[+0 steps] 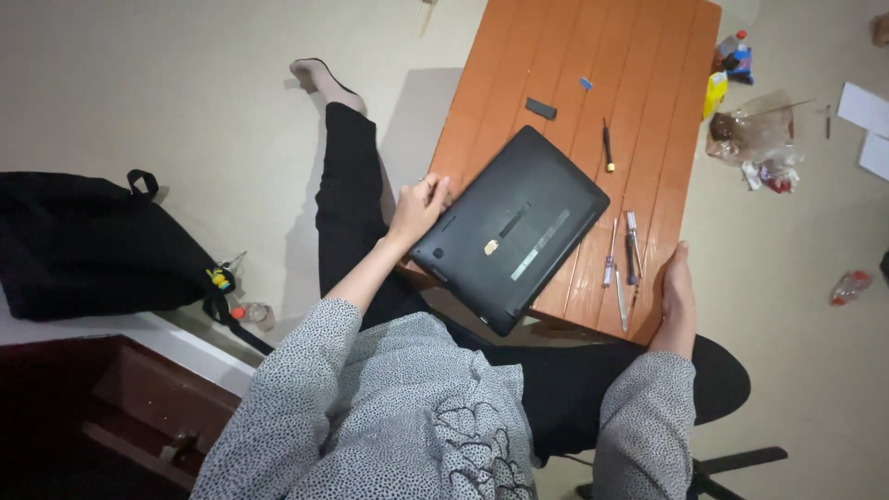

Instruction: Reinstalling internal components and reassembling a laptop using a screwdriver

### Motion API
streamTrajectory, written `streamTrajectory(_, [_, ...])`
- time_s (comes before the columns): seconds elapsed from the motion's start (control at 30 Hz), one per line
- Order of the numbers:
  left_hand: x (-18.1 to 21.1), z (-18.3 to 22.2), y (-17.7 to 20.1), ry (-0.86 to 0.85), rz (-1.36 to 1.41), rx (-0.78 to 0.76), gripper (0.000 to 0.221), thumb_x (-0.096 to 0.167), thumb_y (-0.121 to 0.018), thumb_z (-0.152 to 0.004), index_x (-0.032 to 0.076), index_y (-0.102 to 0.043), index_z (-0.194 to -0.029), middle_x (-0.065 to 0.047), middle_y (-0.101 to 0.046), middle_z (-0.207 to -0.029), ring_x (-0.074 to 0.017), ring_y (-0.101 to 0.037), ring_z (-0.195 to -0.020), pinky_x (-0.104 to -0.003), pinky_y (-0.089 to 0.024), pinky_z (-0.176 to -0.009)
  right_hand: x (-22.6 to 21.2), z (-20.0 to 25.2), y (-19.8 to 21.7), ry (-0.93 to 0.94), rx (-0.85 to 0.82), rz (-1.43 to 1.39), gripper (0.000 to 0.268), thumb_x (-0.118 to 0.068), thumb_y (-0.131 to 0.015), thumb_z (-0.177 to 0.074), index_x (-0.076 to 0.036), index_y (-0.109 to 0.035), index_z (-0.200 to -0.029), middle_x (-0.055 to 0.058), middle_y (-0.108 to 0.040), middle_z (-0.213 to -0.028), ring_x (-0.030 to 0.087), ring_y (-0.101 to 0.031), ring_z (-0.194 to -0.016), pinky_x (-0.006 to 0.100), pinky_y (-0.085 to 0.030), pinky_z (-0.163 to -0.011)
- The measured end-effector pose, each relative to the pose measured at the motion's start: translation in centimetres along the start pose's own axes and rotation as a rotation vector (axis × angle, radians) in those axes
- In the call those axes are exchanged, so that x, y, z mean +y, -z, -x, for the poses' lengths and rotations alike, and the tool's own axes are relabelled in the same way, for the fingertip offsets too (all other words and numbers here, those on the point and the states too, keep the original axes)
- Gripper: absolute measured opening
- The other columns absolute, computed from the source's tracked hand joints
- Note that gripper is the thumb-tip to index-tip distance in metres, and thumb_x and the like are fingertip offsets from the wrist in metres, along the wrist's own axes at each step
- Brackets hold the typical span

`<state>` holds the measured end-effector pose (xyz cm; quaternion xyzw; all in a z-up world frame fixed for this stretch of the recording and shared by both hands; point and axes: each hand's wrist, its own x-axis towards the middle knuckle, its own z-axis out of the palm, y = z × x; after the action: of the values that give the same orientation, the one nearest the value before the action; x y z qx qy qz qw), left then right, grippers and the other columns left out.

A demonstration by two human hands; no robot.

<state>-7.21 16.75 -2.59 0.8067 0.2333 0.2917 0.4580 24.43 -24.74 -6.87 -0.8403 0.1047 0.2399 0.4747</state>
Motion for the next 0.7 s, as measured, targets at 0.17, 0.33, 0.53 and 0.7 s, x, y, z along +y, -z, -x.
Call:
streamTrajectory(0.17, [0.2,0.5,0.6,0.028,0.050,-0.013,0.030,0.034,-0.056,-0.105,0.015,-0.067,-0.086,-0.006,-0.070,-0.060,-0.0169,-0.073,-0.060,-0.026,-0.055,-0.053,1.2,-0.6,-0.5,0.013,0.000,-0.054,0.092,-0.075,-0.019,-0.106,-0.006,-0.016,-0.166,0.022,-0.006,-0.171,0.049,-0.005,-0.154,0.068,-0.008,-0.122])
streamTrajectory(0.33, [0.5,1.2,1.5,0.047,0.053,-0.027,0.027,0.029,-0.056,-0.105,0.011,-0.068,-0.089,-0.007,-0.071,-0.061,-0.0168,-0.072,-0.060,-0.027,-0.055,-0.055,2.7,-0.6,-0.4,0.002,0.018,-0.061,0.094,-0.076,-0.022,-0.104,-0.003,-0.023,-0.164,0.026,-0.015,-0.168,0.051,-0.016,-0.151,0.068,-0.018,-0.120])
streamTrajectory(0.53, [1.7,2.4,2.3,-0.026,0.054,0.003,0.025,0.019,-0.058,-0.103,0.008,-0.065,-0.081,-0.010,-0.069,-0.058,-0.0227,-0.072,-0.058,-0.029,-0.052,-0.050,3.5,1.9,-0.2,-0.012,0.013,-0.011,0.072,-0.058,-0.019,-0.108,-0.013,-0.036,-0.161,0.026,-0.027,-0.164,0.052,-0.024,-0.148,0.069,-0.025,-0.115])
streamTrajectory(0.7, [1.9,2.6,2.3,-0.075,0.087,0.002,0.023,0.016,-0.060,-0.102,0.008,-0.065,-0.081,-0.009,-0.070,-0.060,-0.0193,-0.072,-0.057,-0.026,-0.052,-0.051,4.5,2.4,0.2,0.003,0.054,-0.043,0.072,-0.054,-0.021,-0.107,-0.008,-0.037,-0.160,0.030,-0.026,-0.163,0.056,-0.024,-0.147,0.069,-0.025,-0.115])
